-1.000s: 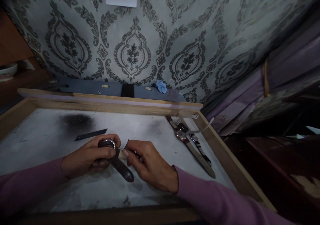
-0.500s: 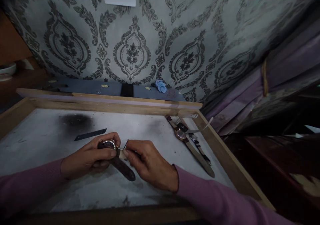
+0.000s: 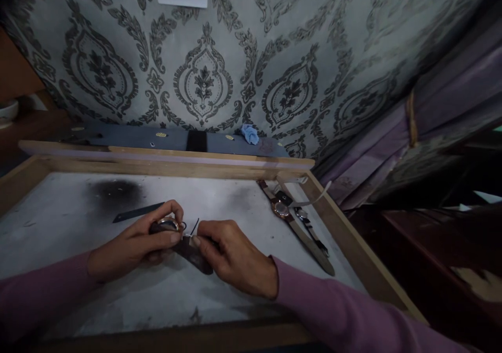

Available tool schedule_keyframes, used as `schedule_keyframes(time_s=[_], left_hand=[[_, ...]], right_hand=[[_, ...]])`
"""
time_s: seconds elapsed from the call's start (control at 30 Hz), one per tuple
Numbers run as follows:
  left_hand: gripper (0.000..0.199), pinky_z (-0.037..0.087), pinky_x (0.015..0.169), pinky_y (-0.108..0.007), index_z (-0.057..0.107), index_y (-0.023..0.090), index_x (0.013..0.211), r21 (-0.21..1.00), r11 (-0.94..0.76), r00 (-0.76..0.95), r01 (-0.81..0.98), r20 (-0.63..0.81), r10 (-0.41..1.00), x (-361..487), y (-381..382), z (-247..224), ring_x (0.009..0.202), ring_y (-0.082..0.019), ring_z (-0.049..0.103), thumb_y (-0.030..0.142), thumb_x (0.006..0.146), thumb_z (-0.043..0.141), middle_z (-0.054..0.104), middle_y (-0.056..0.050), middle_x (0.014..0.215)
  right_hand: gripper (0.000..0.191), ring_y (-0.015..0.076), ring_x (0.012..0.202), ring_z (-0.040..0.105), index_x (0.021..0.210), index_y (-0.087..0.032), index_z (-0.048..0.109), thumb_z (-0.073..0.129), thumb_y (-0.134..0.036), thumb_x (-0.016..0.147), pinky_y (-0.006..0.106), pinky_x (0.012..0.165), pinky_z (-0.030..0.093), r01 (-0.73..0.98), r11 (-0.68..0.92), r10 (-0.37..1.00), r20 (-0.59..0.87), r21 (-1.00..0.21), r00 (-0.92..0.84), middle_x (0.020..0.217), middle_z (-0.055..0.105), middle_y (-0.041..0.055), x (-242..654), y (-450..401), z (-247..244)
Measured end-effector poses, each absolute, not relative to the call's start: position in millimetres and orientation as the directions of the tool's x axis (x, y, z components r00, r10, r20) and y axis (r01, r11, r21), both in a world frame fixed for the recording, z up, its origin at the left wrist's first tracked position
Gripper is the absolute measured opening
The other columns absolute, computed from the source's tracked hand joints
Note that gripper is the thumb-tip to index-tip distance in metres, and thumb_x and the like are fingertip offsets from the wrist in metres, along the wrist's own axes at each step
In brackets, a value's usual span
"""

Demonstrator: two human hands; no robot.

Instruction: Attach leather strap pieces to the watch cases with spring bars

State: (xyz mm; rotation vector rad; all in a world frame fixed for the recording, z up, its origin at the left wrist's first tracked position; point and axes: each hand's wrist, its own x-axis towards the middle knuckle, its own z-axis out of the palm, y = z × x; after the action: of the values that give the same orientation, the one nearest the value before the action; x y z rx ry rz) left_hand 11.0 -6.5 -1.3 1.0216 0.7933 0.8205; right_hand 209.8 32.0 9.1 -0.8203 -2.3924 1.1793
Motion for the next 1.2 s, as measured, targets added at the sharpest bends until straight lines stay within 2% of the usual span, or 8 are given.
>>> schedule_keyframes(time_s=[0.17, 0.37, 0.5, 0.7, 0.93, 1.2], left_hand=[[0.023, 0.018, 0.041, -0.016, 0.041, 0.023, 0.088, 0.911, 0.304, 0.380, -0.278, -0.186, 0.906, 6, 1, -5, 0.044, -0.005, 0.022, 0.030, 0.083, 0.062, 0.040, 0.011, 0.052], [0.020, 0.016, 0.039, -0.016, 0.045, 0.021, 0.086, 0.899, 0.362, 0.330, -0.249, -0.272, 0.904, 1, 6, -10, 0.041, -0.005, 0.021, 0.032, 0.081, 0.062, 0.043, 0.010, 0.049], [0.019, 0.018, 0.039, -0.015, 0.048, 0.020, 0.081, 0.907, 0.363, 0.326, -0.216, -0.283, 0.902, -2, 9, -8, 0.042, -0.005, 0.027, 0.032, 0.078, 0.062, 0.041, 0.009, 0.048], [0.020, 0.023, 0.039, -0.016, 0.050, 0.018, 0.079, 0.940, 0.337, 0.375, -0.043, -0.297, 0.878, -4, 9, -5, 0.042, -0.006, 0.037, 0.034, 0.076, 0.062, 0.048, 0.006, 0.051], [0.019, 0.024, 0.040, -0.017, 0.053, 0.017, 0.081, 0.940, 0.331, 0.432, 0.077, -0.331, 0.839, -5, 10, -6, 0.045, -0.007, 0.039, 0.034, 0.078, 0.059, 0.050, 0.004, 0.056], [0.014, 0.025, 0.041, -0.019, 0.054, 0.018, 0.083, 0.943, 0.305, 0.467, 0.132, -0.331, 0.820, -7, 11, -6, 0.048, -0.009, 0.039, 0.032, 0.082, 0.057, 0.051, 0.003, 0.058]], right_hand=[[0.028, 0.0081, 0.052, 0.036, 0.065, -0.017, 0.043, 0.039, -0.023, 0.092, 0.021, 0.049, 0.029, 0.339, 0.528, 0.648, 0.110, -0.779, -0.754, 0.058, 0.042, -0.0034, 210, 34, 8], [0.029, 0.0090, 0.050, 0.037, 0.066, -0.017, 0.047, 0.041, -0.027, 0.092, 0.023, 0.050, 0.026, 0.445, 0.520, 0.693, 0.055, -0.729, -0.719, 0.057, 0.046, -0.0022, 216, 43, 4], [0.028, 0.0082, 0.048, 0.034, 0.063, -0.018, 0.042, 0.041, -0.023, 0.091, 0.023, 0.049, 0.023, 0.486, 0.532, 0.701, 0.039, -0.693, -0.712, 0.054, 0.042, -0.0037, 219, 49, 6], [0.027, 0.0076, 0.048, 0.033, 0.061, -0.017, 0.039, 0.046, -0.014, 0.086, 0.023, 0.052, 0.022, 0.561, 0.633, 0.658, -0.012, -0.533, -0.753, 0.054, 0.038, -0.0047, 225, 59, 10], [0.023, 0.0103, 0.056, 0.044, 0.066, -0.014, 0.052, 0.047, -0.013, 0.088, 0.025, 0.057, 0.027, 0.651, 0.703, 0.662, -0.073, -0.285, -0.746, 0.066, 0.057, 0.0040, 232, 69, 14], [0.022, 0.0134, 0.058, 0.047, 0.066, -0.015, 0.056, 0.046, -0.011, 0.086, 0.028, 0.057, 0.031, 0.646, 0.731, 0.658, -0.022, -0.221, -0.752, 0.068, 0.060, 0.0070, 240, 73, 21]])
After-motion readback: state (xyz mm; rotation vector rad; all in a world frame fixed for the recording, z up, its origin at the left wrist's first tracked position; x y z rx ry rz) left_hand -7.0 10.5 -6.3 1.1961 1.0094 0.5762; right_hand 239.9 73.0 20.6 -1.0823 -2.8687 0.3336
